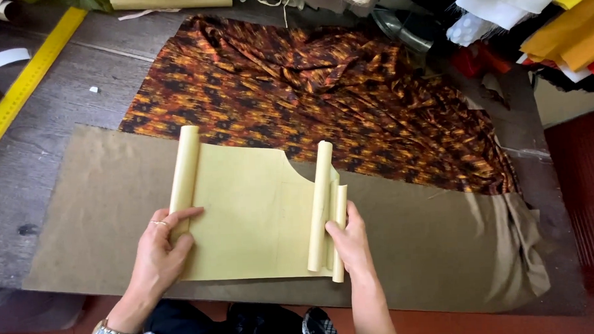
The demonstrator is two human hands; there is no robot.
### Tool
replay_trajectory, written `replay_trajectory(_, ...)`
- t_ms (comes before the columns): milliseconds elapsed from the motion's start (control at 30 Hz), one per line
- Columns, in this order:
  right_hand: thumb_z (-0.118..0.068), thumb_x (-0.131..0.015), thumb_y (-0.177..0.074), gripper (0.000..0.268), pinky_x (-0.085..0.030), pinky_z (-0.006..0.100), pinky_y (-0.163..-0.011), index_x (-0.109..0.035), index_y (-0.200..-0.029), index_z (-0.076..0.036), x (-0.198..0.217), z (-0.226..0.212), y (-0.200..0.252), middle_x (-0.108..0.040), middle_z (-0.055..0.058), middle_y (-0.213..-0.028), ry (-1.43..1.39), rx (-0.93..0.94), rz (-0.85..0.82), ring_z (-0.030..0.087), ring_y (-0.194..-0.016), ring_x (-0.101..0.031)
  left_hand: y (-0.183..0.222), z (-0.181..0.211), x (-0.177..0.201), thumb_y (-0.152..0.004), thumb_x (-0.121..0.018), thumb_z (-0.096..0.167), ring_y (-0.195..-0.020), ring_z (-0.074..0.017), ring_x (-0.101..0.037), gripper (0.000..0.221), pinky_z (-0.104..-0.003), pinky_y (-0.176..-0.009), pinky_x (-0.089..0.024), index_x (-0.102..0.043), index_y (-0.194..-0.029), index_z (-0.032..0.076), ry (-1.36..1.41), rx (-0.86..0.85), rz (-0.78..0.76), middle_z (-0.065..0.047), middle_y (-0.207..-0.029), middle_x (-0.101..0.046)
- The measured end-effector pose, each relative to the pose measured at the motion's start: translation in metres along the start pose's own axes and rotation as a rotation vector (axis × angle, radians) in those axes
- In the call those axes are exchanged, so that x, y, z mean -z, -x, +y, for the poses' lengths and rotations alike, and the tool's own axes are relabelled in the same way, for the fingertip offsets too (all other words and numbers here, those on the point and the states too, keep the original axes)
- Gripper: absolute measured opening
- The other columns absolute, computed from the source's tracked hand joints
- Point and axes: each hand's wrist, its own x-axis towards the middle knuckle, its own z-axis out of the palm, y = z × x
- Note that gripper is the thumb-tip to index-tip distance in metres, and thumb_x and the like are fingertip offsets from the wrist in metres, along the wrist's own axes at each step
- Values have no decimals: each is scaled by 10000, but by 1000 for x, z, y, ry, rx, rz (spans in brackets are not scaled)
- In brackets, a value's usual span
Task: Measuring and marking a paper garment pattern on a cutting table using a ruler and chalk.
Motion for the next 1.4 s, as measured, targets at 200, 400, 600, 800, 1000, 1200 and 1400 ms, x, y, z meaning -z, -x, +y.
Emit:
replay_trajectory(200, -47, -496, -731, 552, -493, 307, -852, -551, -1277, -107, 6, 1, -7, -682, 78, -1082, 53, -8, 10, 193, -967, -647, 3, -3, 2, -737, -539, 41, -888, -194, -578, 506, -293, -796, -432, -685, -1192, 207, -21, 18, 54, -38, -1035, -593)
replay_trajectory(400, -49, -508, -779, 467, -514, 315, -852, -555, -1241, -105, 13, 1, -16, -686, 80, -1078, 104, -13, 4, 188, -967, -660, 4, -11, 0, -741, -644, 134, -890, -193, -574, 497, -304, -822, -424, -642, -1231, 214, -57, 121, 64, -28, -1068, -588)
replay_trajectory(600, -26, -514, -753, 465, -501, 292, -800, -588, -1205, -103, 27, 10, -36, -712, 68, -1051, 94, 11, 78, 183, -902, -676, 8, 1, 7, -754, -582, 75, -794, -234, -540, 504, -329, -764, -417, -647, -1238, 195, -26, 235, 83, -63, -1062, -589)
replay_trajectory(800, 3, -506, -828, 527, -517, 370, -878, -505, -1343, -114, 53, 3, -59, -669, 121, -1189, 15, -55, 232, 245, -1010, -665, 6, -33, 7, -757, -603, 83, -574, -203, -356, 468, -311, -619, -341, -685, -1203, 198, -3, 198, 150, -60, -823, -488)
replay_trajectory(1000, -83, -494, -855, 488, -474, 360, -868, -484, -1342, -121, 57, -20, -90, -656, 95, -1186, 6, 81, 420, 229, -1023, -636, 1, -57, 8, -745, -630, 92, -571, -237, -456, 493, -316, -648, -383, -683, -1213, 239, 5, 239, 193, -52, -1047, -635)
replay_trajectory(1200, -78, -475, -927, 496, -456, 372, -997, -429, -1420, -90, 7, -115, -91, -557, 67, -1388, 208, 87, -16, 204, -1222, -572, -1, -75, 0, -711, -633, 73, -471, -185, -319, 525, -295, -533, -345, -693, -1202, 251, 61, 229, 238, -23, -990, -643)
replay_trajectory(1400, -331, -496, -903, 644, -566, 357, -898, -309, -1465, -79, -22, -157, -92, -534, 131, -1328, -123, 453, -118, 250, -1066, -650, -3, -74, 0, -715, -635, 38, -642, -212, -552, 507, -265, -706, -437, -681, -1199, 183, 154, 188, 211, -75, -1033, -662)
